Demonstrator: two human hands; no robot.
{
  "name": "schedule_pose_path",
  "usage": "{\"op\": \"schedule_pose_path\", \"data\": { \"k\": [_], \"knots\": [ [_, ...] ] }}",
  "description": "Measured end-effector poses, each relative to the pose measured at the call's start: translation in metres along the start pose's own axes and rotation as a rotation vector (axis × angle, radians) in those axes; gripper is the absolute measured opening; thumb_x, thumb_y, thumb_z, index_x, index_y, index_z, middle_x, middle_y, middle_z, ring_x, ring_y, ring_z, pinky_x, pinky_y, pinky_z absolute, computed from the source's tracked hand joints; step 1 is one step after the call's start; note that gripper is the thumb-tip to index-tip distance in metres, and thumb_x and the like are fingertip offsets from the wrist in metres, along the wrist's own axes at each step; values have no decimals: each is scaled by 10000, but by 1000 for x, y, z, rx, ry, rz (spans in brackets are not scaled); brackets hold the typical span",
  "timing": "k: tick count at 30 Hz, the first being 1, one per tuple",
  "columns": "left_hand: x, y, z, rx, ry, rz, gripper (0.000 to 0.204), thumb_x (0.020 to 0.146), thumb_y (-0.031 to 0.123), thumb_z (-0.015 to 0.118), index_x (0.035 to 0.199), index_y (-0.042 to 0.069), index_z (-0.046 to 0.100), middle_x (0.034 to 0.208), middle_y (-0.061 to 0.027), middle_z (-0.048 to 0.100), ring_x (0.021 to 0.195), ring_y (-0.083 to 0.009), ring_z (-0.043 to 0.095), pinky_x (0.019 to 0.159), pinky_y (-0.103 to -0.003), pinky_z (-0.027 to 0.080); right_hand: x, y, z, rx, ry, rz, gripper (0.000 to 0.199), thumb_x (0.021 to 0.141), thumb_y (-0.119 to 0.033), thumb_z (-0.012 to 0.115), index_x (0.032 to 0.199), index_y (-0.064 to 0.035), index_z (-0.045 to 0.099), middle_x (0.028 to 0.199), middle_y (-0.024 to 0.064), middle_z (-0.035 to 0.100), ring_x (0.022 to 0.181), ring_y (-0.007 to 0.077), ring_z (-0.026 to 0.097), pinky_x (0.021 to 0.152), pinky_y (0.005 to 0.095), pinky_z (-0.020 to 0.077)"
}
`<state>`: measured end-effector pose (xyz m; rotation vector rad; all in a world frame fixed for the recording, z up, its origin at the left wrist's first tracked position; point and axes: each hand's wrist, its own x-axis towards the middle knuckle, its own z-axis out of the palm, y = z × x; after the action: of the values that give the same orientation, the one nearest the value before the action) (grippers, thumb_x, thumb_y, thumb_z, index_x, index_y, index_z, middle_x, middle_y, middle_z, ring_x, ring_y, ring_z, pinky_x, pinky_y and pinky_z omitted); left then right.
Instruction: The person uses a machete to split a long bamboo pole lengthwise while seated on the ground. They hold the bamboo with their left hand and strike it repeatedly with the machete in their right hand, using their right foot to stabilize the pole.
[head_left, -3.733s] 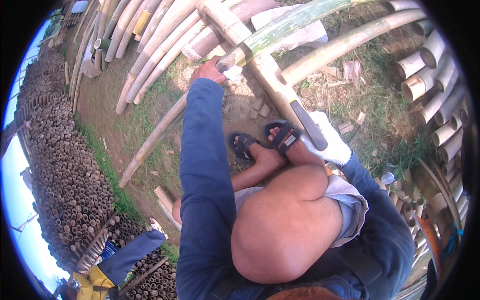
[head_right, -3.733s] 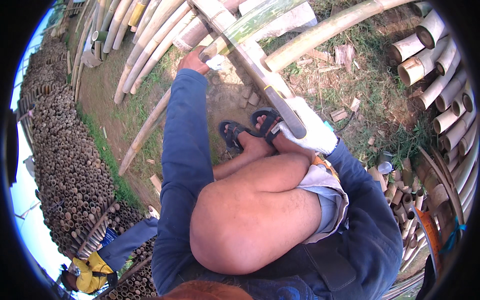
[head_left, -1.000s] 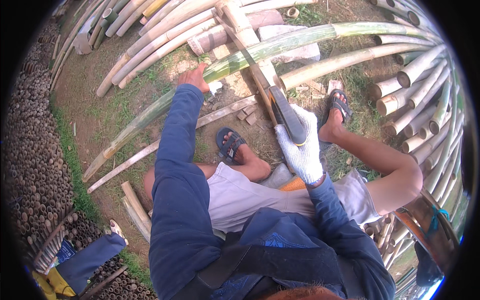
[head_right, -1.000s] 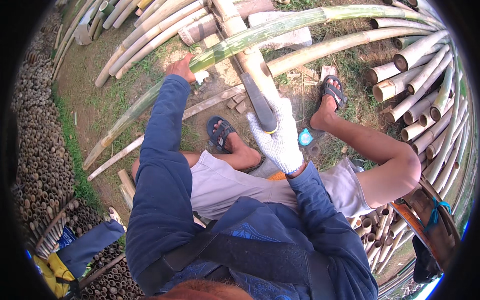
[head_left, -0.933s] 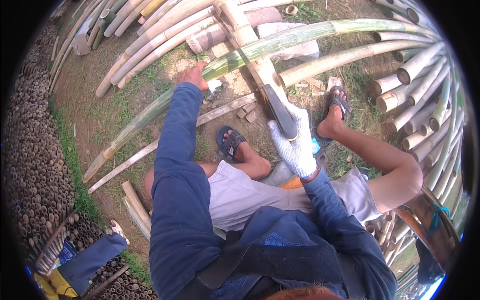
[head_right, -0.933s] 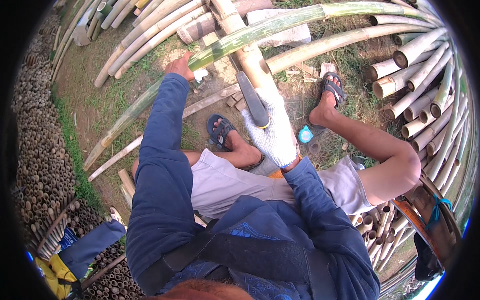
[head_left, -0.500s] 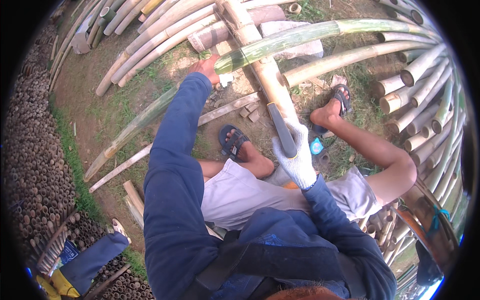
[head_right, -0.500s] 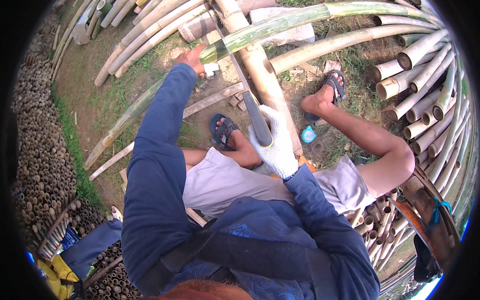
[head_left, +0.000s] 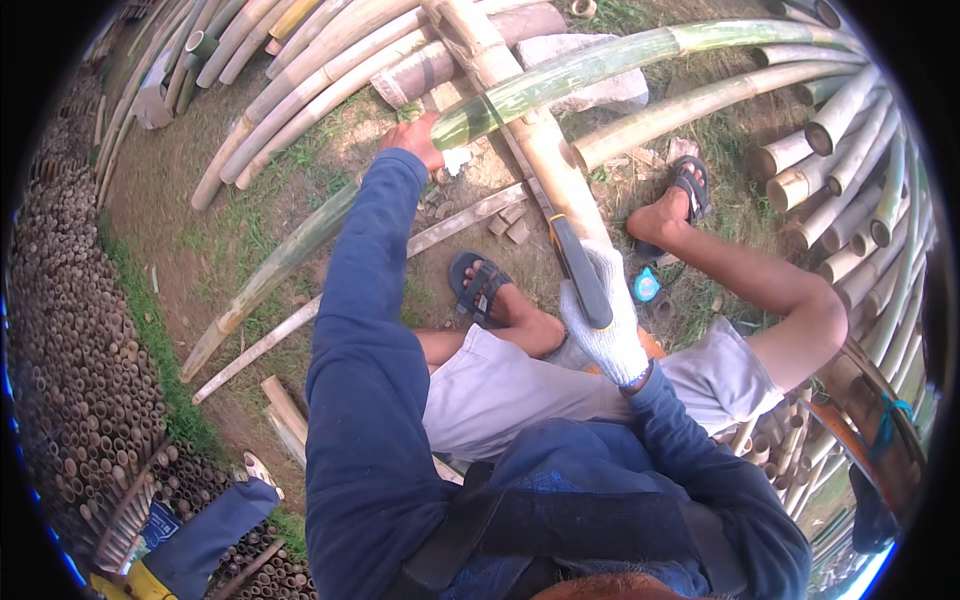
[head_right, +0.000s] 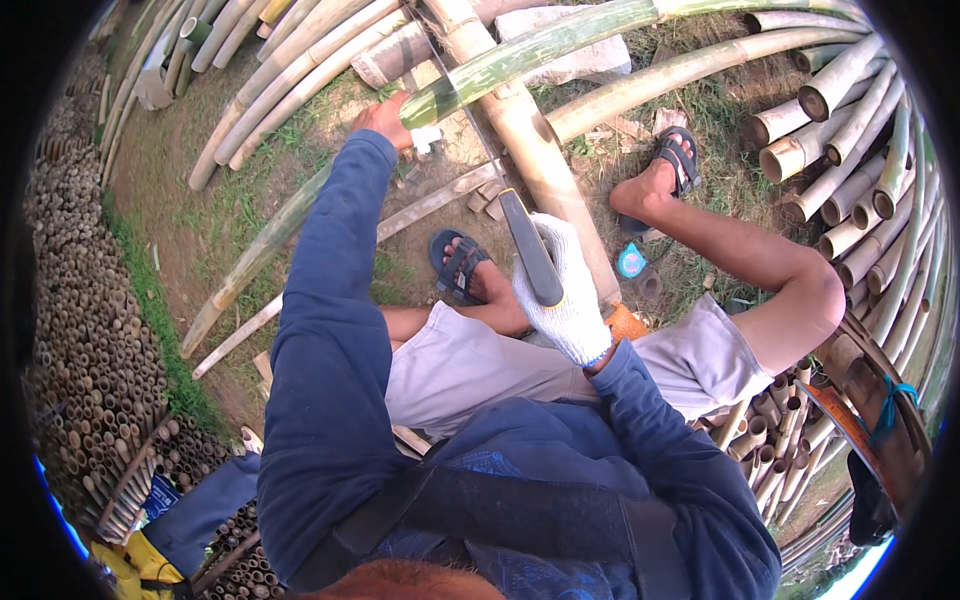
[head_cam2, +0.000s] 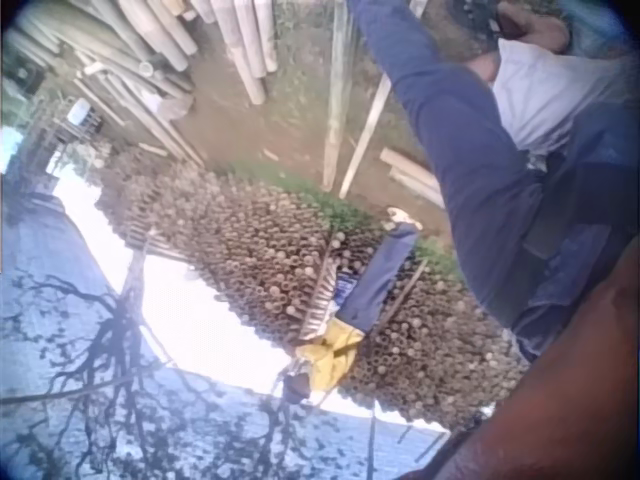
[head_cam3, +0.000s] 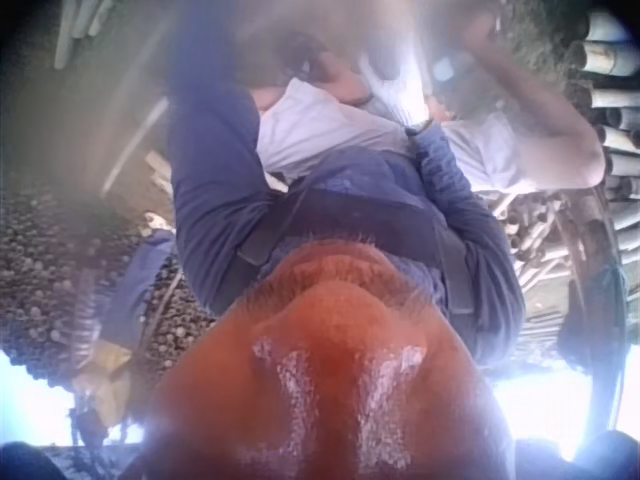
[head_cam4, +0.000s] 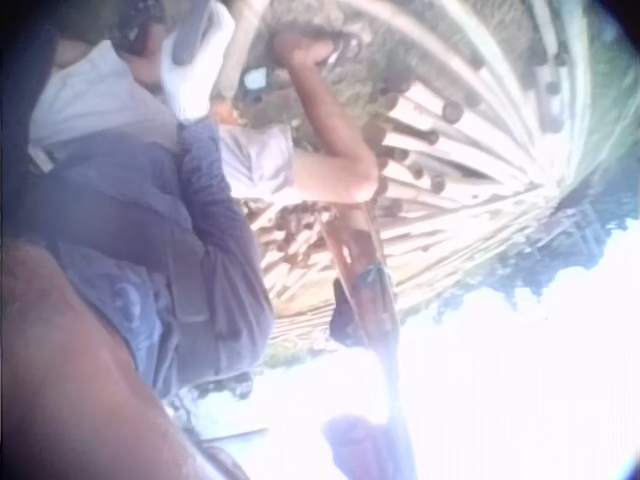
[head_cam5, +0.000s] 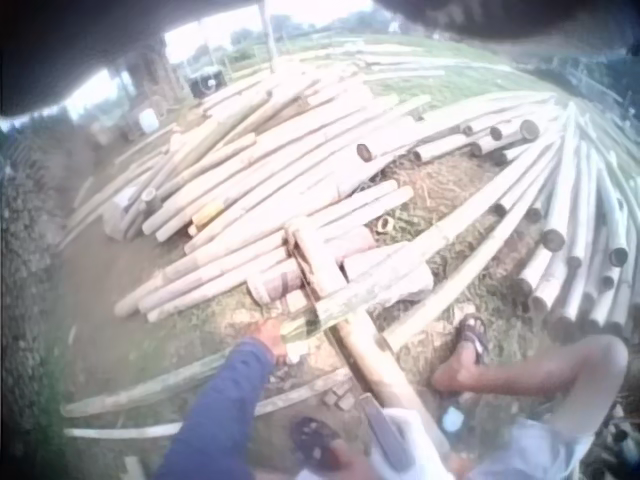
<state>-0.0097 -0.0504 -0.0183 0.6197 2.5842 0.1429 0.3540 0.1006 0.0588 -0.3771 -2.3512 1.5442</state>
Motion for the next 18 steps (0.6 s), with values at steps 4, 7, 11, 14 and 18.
{"op": "schedule_pose_path", "data": {
  "k": [4,7,11,14,18],
  "knots": [
    [-6,15,-5,65,76,-3,855,773,533,846,1525,224,581,1270,-178,766,1226,-367,716,1100,-461,550,75,28,15,10,20,-28,569,868,-31,761,1408,-37,581,1279,180,631,1166,319,650,1024,400,510],
    [-10,15,-4,78,101,-2,850,774,540,844,1515,211,589,1261,-185,767,1227,-372,715,1097,-462,551,60,26,16,20,38,-27,593,867,-30,760,1430,-39,574,1303,177,632,1159,332,662,1027,403,514],
    [-7,7,1,50,84,-13,858,766,582,837,1497,197,606,1243,-193,771,1216,-381,720,1090,-465,552,-46,18,-18,26,-60,170,673,858,-2,747,1490,-30,518,1377,179,616,1279,310,642,1080,386,503],
    [-5,-1,5,24,66,-23,876,758,616,834,1494,198,610,1232,-204,771,1205,-387,725,1080,-469,555,-79,9,-41,-126,-81,102,651,850,21,733,1467,-17,528,1358,197,617,1263,330,646,1085,386,500],
    [-7,0,6,35,96,-15,921,736,682,833,1489,198,615,1238,-217,765,1204,-396,722,1071,-480,558,-8,22,-6,-26,-6,23,602,848,19,731,1425,-25,565,1312,188,632,1216,323,665,1037,381,516]
  ]
}}
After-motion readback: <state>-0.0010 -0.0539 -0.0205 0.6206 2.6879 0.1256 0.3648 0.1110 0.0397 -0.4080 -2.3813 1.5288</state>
